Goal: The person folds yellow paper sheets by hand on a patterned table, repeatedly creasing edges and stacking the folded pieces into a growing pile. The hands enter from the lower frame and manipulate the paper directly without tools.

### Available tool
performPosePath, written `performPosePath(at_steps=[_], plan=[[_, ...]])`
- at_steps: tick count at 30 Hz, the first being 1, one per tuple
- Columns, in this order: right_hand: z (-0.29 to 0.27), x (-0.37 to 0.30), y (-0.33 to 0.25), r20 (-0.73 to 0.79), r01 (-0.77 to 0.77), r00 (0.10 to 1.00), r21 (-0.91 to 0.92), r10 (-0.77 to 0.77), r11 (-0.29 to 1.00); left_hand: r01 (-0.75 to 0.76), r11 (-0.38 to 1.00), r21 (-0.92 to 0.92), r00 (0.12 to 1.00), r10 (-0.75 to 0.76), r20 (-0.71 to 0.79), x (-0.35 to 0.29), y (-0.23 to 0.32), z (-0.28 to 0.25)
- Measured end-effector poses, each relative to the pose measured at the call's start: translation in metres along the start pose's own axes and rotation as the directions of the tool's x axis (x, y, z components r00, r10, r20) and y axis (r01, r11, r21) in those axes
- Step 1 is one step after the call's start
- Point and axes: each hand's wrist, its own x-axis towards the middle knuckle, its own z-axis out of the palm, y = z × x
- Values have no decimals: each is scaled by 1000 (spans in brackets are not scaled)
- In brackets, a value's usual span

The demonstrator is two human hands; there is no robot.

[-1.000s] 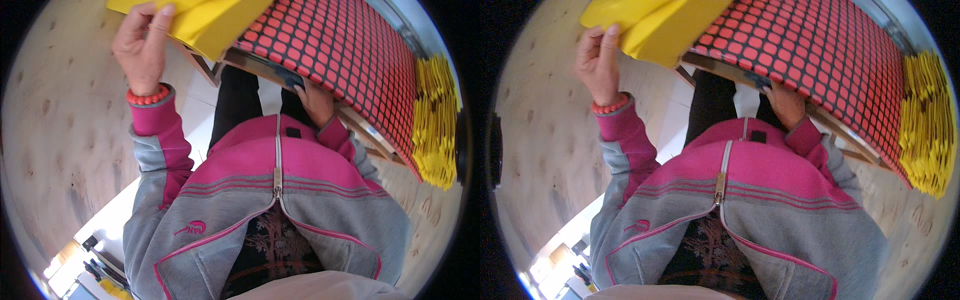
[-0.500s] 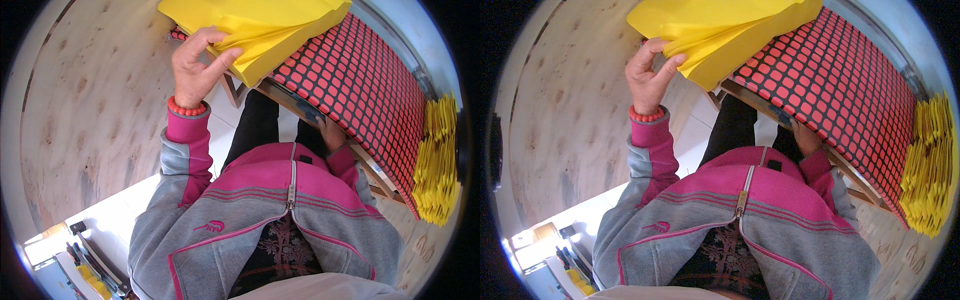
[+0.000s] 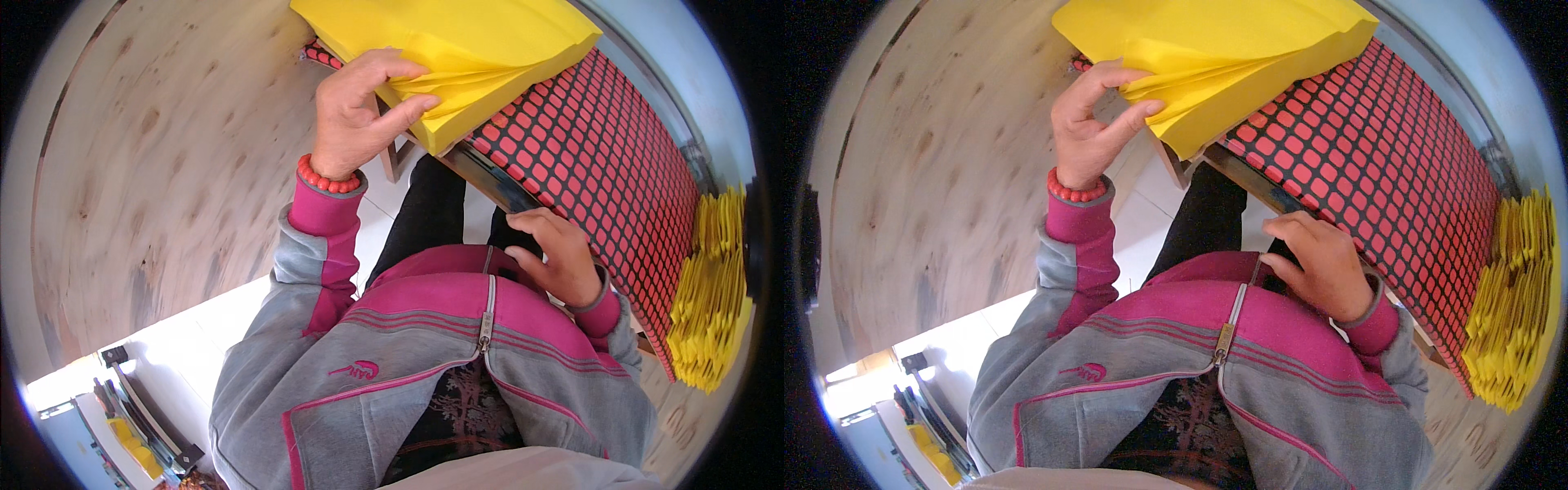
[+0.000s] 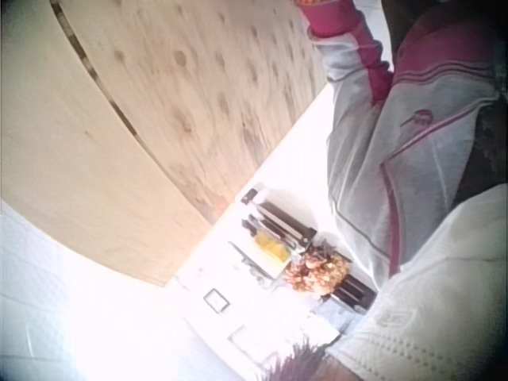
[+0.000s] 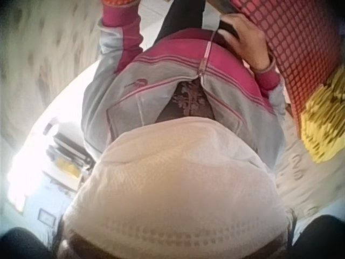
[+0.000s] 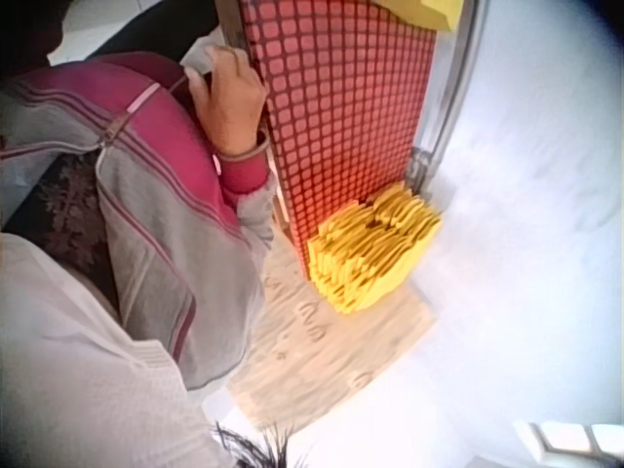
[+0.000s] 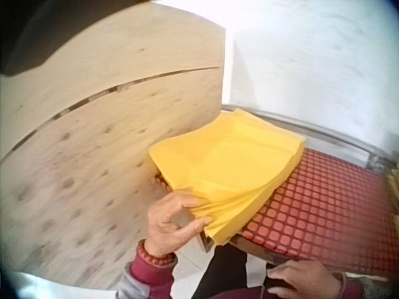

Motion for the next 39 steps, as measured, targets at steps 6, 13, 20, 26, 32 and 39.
performPosePath(at_steps=[6, 13, 20, 26, 32, 39], plan=[[-33, 41, -21, -80, 161, 984, 3, -160, 987, 29, 999, -20, 999, -28, 30, 0, 1, -3], [-43, 104, -25, -197, 407, 884, -127, -425, 905, 88, 995, -43, 990, -92, -104, 3, -8, 5], [-33, 144, -16, -173, 446, 853, -247, -492, 860, 195, 931, -309, 957, -249, -148, -3, -21, 9], [-25, 151, -8, -159, 415, 866, -299, -474, 859, 108, 976, -191, 994, -107, 13, 0, -18, -4], [-23, 155, -7, -175, 471, 831, -282, -527, 836, 53, 965, -255, 994, -27, 103, 5, -16, -10], [-17, 165, -6, -255, 436, 843, -193, -474, 879, 75, 953, -295, 986, -27, 164, 7, -16, -16]])
